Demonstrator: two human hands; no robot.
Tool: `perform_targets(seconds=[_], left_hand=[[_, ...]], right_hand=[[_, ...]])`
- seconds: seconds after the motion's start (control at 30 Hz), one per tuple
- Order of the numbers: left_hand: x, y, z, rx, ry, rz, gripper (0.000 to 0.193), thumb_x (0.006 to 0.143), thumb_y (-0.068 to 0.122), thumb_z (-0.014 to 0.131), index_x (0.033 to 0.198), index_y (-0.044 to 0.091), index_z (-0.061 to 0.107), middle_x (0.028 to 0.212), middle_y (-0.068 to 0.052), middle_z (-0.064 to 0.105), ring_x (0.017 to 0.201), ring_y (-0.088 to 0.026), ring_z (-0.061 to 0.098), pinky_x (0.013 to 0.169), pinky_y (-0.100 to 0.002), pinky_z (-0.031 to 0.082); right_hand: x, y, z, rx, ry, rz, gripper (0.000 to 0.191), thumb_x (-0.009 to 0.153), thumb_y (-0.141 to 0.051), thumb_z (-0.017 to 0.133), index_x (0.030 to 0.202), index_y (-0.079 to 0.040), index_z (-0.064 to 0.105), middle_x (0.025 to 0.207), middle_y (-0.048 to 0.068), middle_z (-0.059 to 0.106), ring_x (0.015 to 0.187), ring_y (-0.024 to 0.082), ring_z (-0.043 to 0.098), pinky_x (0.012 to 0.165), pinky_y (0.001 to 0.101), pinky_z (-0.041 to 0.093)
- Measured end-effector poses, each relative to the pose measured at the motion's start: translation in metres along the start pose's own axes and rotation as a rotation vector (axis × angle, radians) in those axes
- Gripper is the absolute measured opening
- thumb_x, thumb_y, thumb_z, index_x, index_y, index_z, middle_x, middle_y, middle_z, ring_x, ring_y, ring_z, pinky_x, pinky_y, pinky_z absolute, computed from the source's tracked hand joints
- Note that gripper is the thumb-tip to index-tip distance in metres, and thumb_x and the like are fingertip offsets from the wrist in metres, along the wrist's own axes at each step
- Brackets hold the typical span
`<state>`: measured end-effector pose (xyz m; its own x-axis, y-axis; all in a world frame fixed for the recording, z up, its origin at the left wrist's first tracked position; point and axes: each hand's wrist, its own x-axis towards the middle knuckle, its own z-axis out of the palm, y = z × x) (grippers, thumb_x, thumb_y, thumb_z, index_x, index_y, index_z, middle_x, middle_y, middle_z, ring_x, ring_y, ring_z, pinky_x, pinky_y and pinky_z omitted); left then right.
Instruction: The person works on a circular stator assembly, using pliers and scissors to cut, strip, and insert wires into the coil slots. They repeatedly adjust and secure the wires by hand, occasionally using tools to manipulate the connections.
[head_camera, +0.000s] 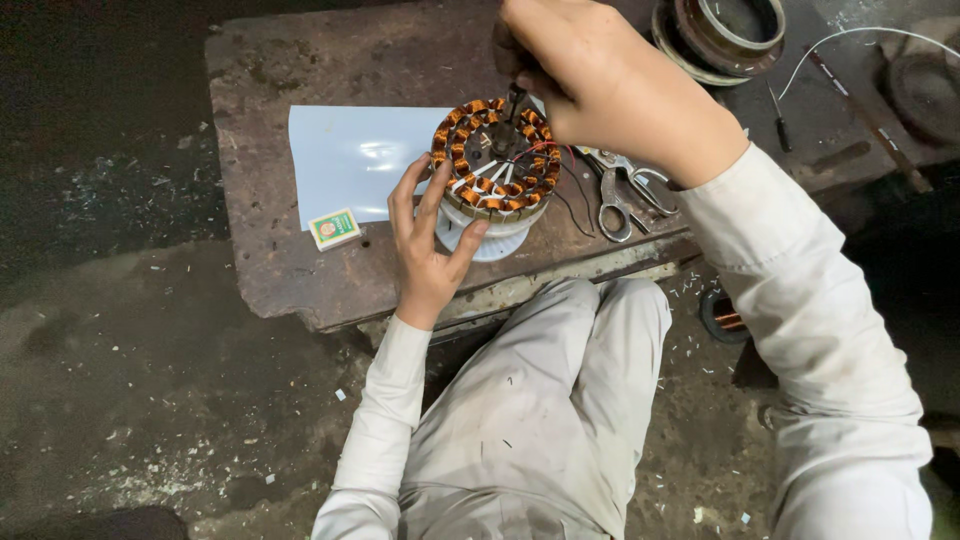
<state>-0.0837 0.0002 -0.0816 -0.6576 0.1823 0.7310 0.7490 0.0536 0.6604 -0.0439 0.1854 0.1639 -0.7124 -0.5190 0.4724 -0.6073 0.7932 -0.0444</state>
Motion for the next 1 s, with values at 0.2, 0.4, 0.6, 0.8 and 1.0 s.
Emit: perform_targets(seconds=[0.2, 0.4, 0.6, 0.8, 1.0], left_hand=[[-0.001, -0.001, 0.001, 0.015, -0.012, -0.003, 0.069, 0.096, 0.043, 0.077, 0.154, 0.016, 0.051, 0.158, -0.015, 0.043, 0.148, -0.035, 0.042, 0.124, -0.053, 0.041], [0.0, 0.002, -0.002, -0.002, -0.01, -0.003, 0.068, 0.097, 0.041, 0.077, 0.154, 0.016, 0.051, 0.159, -0.014, 0.043, 0.148, -0.035, 0.043, 0.124, -0.053, 0.041], [0.002, 0.008, -0.005, -0.02, -0.012, -0.009, 0.067, 0.096, 0.037, 0.078, 0.154, 0.016, 0.051, 0.158, -0.014, 0.044, 0.146, -0.035, 0.045, 0.123, -0.051, 0.04], [0.002, 0.008, -0.006, -0.014, -0.017, -0.007, 0.067, 0.096, 0.035, 0.079, 0.154, 0.016, 0.051, 0.158, -0.014, 0.044, 0.146, -0.035, 0.044, 0.124, -0.051, 0.04], [0.0, 0.007, -0.005, -0.042, -0.007, -0.007, 0.073, 0.097, 0.036, 0.079, 0.157, 0.011, 0.045, 0.161, -0.015, 0.043, 0.143, -0.033, 0.044, 0.122, -0.048, 0.039]], right_hand=[[-0.005, 0.002, 0.015, 0.302, 0.128, 0.117, 0.033, 0.093, 0.01, 0.071, 0.12, 0.004, 0.052, 0.11, 0.012, 0.063, 0.103, 0.025, 0.073, 0.085, 0.0327, 0.061], [-0.016, 0.008, 0.012, 0.071, 0.17, 0.131, 0.036, 0.093, 0.004, 0.084, 0.119, 0.006, 0.059, 0.104, 0.013, 0.067, 0.09, 0.023, 0.07, 0.077, 0.035, 0.056], [-0.007, 0.008, 0.013, 0.154, 0.151, 0.222, 0.024, 0.094, 0.003, 0.081, 0.107, 0.005, 0.061, 0.105, 0.01, 0.07, 0.093, 0.021, 0.071, 0.08, 0.0327, 0.056], [-0.01, 0.002, 0.009, -0.096, 0.028, 0.122, 0.027, 0.09, 0.001, 0.087, 0.103, 0.004, 0.064, 0.1, 0.015, 0.068, 0.088, 0.028, 0.068, 0.075, 0.0371, 0.053], [-0.027, 0.003, 0.011, 0.04, 0.121, 0.257, 0.021, 0.102, -0.007, 0.084, 0.104, 0.004, 0.065, 0.091, 0.01, 0.069, 0.082, 0.019, 0.067, 0.072, 0.0314, 0.052]])
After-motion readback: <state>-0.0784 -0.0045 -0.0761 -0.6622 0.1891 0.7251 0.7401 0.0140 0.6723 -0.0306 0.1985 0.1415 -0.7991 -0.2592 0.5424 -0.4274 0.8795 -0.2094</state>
